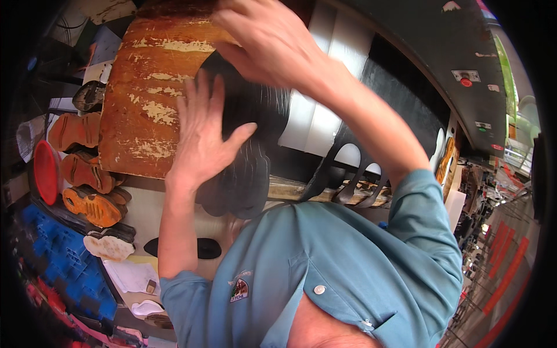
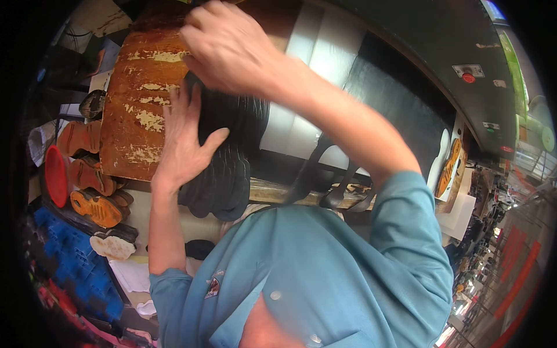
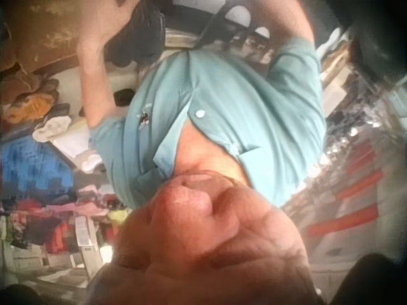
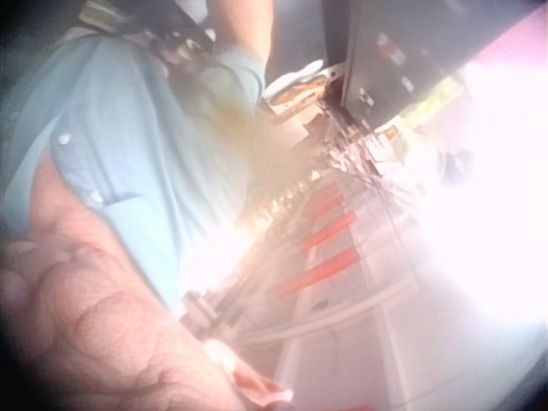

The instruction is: The person uses a green air nozzle to blow air onto a stack of black shoe insoles, then separates and inspects them by hand. The person repeats this process on multiple insoles, turning them over and blowing air into the grooves before stacking them on the workbench.

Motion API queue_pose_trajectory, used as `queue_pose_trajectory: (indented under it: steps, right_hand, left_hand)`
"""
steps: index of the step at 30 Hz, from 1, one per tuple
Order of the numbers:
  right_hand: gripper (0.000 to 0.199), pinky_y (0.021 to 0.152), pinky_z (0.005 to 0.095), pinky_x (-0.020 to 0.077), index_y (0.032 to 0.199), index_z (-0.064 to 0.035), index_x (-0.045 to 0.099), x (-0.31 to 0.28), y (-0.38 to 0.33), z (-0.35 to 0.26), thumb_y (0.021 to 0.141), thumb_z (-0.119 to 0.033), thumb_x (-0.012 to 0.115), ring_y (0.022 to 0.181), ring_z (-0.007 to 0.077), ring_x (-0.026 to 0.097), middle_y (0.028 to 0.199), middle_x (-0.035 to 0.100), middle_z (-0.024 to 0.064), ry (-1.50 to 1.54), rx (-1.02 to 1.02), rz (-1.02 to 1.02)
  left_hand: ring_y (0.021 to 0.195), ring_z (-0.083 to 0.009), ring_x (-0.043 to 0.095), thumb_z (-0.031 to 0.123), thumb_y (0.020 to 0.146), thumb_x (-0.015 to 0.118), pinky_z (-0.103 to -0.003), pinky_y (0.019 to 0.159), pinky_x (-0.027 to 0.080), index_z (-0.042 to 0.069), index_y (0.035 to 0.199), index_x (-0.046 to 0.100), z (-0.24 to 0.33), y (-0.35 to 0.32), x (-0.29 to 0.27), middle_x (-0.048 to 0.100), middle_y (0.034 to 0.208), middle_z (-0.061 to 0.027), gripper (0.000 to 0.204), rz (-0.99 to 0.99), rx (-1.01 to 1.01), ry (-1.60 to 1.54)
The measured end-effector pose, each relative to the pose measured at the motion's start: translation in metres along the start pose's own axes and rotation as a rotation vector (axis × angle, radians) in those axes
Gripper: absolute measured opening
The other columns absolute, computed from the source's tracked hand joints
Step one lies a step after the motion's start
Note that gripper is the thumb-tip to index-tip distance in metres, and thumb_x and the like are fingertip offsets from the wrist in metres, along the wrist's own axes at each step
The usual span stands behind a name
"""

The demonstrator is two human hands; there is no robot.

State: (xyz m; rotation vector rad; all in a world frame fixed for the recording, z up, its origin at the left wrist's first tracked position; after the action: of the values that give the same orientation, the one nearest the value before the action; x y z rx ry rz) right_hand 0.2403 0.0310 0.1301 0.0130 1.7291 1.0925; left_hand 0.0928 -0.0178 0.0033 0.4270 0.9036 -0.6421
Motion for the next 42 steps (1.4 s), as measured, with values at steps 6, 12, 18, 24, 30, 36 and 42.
queue_pose_trajectory:
  steps: [6, 12, 18, 24, 30, 36, 42]
  right_hand:
    - [0.023, 0.058, 0.0402, 0.055, 0.102, 0.0012, 0.076, 0.114, 0.04, 0.09, 0.089, -0.015, 0.067, 0.086, 0.0273, 0.069, 0.097, 0.072, 0.0168, -0.707, 0.247, -0.334]
    - [0.018, 0.069, 0.046, 0.0617, 0.084, -0.0116, 0.081, 0.091, -0.003, 0.099, 0.091, -0.018, 0.066, 0.073, 0.0311, 0.078, 0.081, 0.079, 0.013, -0.318, 0.362, -0.544]
    - [0.015, 0.057, 0.0454, 0.0536, 0.091, -0.0094, 0.065, -0.064, -0.053, 0.011, 0.1, -0.02, 0.071, 0.067, 0.0351, 0.068, 0.08, 0.066, 0.0099, -0.116, 0.258, -0.186]
    - [0.034, 0.068, 0.0412, 0.0537, 0.124, -0.0031, 0.071, -0.113, -0.111, -0.082, 0.096, -0.019, 0.081, 0.072, 0.0259, 0.068, 0.08, 0.064, 0.0057, 0.03, 0.362, -0.668]
    - [0.04, 0.092, 0.0494, 0.0594, 0.129, 0.0003, 0.066, -0.109, -0.115, -0.063, 0.092, -0.007, 0.078, 0.096, 0.0398, 0.074, 0.104, 0.076, 0.0157, 0.253, 0.582, -0.277]
    - [0.041, 0.09, 0.0468, 0.0603, 0.12, -0.0057, 0.071, -0.134, -0.157, -0.044, 0.081, -0.002, 0.082, 0.094, 0.0374, 0.075, 0.098, 0.076, 0.0155, 0.11, 0.492, -0.47]
    - [0.023, 0.069, 0.0469, 0.0602, 0.096, -0.0054, 0.071, -0.145, -0.215, -0.038, 0.08, -0.008, 0.087, 0.076, 0.0387, 0.075, 0.083, 0.075, 0.0152, 0.117, 0.665, -0.672]
  left_hand:
    - [0.167, -0.0543, 0.012, 0.054, 0.094, 0.081, -0.065, 0.135, 0.009, 0.003, 0.175, 0.022, 0.009, 0.012, 0.01, 0.015, 0.179, -0.0351, 0.112, 0.04, -0.023, 0.043]
    - [0.168, -0.0511, 0.011, 0.057, 0.093, 0.081, -0.064, 0.136, 0.008, 0.003, 0.175, 0.023, -0.009, 0.013, 0.007, 0.015, 0.181, -0.0318, 0.114, 0.042, -0.034, 0.093]
    - [0.169, -0.0441, 0.019, 0.06, 0.1, 0.075, -0.051, 0.137, 0.017, -0.007, 0.173, 0.019, -0.017, 0.021, -0.021, 0.026, 0.178, -0.0312, 0.114, 0.071, -0.224, -0.414]
    - [0.136, -0.0393, 0.066, 0.053, 0.118, 0.048, -0.05, 0.114, 0.056, -0.003, 0.153, 0.045, 0.027, 0.034, -0.048, 0.063, 0.147, -0.0266, 0.067, 0.354, -0.133, -1.844]
    - [0.111, -0.0289, 0.071, 0.042, 0.115, 0.061, -0.041, 0.103, 0.056, -0.005, 0.127, 0.062, 0.129, 0.019, 0.002, 0.072, 0.118, -0.0175, 0.048, 0.225, -0.298, -1.162]
    - [0.162, -0.0477, 0.032, 0.04, 0.107, 0.069, -0.057, 0.135, 0.023, -0.008, 0.158, 0.049, 0.05, -0.004, -0.033, 0.039, 0.17, -0.0323, 0.073, 0.329, 0.121, 0.099]
    - [0.168, -0.0492, 0.016, 0.047, 0.115, 0.052, -0.059, 0.136, 0.011, 0.0, 0.172, 0.031, -0.057, -0.017, -0.004, 0.022, 0.18, -0.03, 0.077, 0.122, -0.07, 0.059]
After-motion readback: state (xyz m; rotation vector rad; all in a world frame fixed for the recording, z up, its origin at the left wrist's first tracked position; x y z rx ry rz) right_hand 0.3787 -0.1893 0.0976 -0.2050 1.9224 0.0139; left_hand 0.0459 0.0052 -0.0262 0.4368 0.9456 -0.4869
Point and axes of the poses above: each hand's wrist, its own y-axis towards the middle knuckle, its own x-axis out of the palm, z = x × y, the point moved 8 cm from there along y, towards the middle knuckle
